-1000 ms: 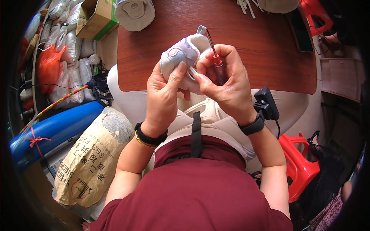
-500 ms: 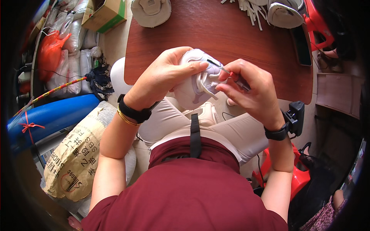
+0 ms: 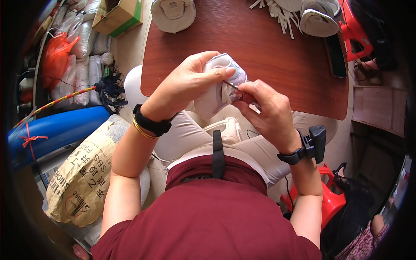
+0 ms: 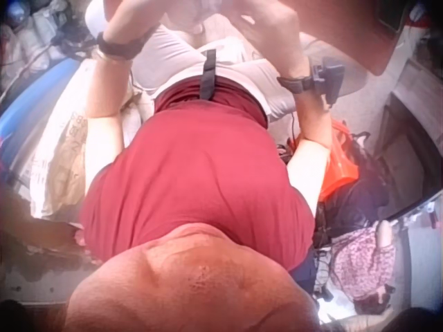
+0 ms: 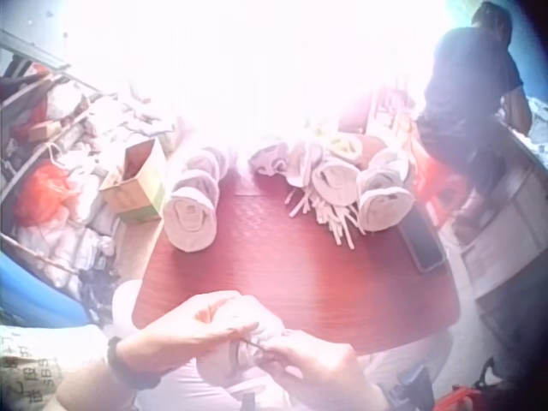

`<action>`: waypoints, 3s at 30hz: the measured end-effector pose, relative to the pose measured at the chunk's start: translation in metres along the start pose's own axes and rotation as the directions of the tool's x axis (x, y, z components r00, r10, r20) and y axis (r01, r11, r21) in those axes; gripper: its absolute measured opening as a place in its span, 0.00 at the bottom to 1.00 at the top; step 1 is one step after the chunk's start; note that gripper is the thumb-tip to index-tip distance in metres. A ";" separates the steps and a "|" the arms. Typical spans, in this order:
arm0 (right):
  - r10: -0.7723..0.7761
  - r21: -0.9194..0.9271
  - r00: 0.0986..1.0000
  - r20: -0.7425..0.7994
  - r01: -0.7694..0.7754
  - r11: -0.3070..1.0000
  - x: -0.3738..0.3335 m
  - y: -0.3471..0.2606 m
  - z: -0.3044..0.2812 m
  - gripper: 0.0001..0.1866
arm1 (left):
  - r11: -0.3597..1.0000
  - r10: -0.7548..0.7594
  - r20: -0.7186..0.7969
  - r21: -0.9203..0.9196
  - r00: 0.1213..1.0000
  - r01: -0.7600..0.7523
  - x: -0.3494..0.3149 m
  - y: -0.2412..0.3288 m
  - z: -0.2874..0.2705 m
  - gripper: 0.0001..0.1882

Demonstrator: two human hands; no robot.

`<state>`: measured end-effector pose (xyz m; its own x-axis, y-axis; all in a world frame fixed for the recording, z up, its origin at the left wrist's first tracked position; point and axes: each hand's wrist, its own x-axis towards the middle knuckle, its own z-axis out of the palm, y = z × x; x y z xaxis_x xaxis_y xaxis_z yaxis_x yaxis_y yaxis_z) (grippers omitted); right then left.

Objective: Using a small tool to adjust or pull material through a shoe upper component at a manufacturing station.

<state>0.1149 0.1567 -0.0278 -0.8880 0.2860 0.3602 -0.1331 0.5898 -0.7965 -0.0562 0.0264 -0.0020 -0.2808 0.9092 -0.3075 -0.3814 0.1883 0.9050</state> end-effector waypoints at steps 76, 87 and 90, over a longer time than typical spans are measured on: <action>0.458 0.258 0.728 0.510 -0.638 0.726 0.047 -0.005 -0.023 0.09 | 0.984 -0.003 -0.190 -0.176 0.982 -0.031 -0.037 -0.024 -0.002 0.16; 0.426 0.085 0.804 0.414 -0.501 0.862 0.051 -0.013 -0.020 0.07 | 0.996 0.003 -0.187 -0.091 0.982 -0.021 -0.034 -0.020 0.001 0.15; 0.400 0.039 0.825 0.399 -0.451 0.892 0.052 -0.013 -0.021 0.08 | 0.996 0.008 -0.180 -0.081 0.984 -0.023 -0.034 -0.020 0.001 0.15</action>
<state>0.0797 0.1799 0.0116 -0.9616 0.1707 -0.2147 0.2644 0.3676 -0.8916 -0.0385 -0.0075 -0.0092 -0.4378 0.8289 -0.3482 -0.4451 0.1366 0.8850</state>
